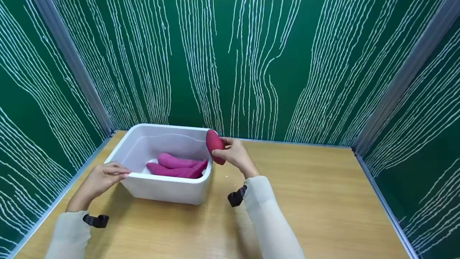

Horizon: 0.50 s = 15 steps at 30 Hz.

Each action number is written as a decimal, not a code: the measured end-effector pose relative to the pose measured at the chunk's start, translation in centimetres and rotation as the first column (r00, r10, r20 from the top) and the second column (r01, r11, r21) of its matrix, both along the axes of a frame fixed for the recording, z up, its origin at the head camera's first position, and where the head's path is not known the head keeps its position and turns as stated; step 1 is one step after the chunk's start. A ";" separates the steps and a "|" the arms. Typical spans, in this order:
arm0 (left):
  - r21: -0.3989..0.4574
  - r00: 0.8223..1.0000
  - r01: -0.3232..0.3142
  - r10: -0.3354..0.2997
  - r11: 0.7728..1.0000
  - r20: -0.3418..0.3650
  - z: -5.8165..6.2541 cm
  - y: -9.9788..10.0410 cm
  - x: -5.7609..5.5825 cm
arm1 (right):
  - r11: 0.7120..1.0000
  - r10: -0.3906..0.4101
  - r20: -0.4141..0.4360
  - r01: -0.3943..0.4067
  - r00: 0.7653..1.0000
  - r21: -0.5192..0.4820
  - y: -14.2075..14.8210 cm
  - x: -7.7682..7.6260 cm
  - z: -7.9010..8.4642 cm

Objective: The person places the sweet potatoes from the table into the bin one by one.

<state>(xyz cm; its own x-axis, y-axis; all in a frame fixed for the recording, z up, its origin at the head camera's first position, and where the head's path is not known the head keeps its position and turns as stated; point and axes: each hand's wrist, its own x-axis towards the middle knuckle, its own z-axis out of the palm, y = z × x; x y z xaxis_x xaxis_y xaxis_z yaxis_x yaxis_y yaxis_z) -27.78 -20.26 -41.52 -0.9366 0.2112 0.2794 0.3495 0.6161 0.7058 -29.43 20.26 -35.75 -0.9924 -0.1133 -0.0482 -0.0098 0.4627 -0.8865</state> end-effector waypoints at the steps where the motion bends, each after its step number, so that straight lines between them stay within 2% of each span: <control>1: 0.006 1.000 0.002 -0.002 1.000 0.001 0.0 0.0 0.0 | 1.000 0.000 0.001 0.000 1.000 -0.002 -0.2 -0.1 0.1; 15: 0.014 0.999 -0.007 0.006 1.000 0.039 0.0 0.1 0.0 | 0.999 0.034 0.002 -0.035 0.999 0.026 -1.7 -0.5 0.9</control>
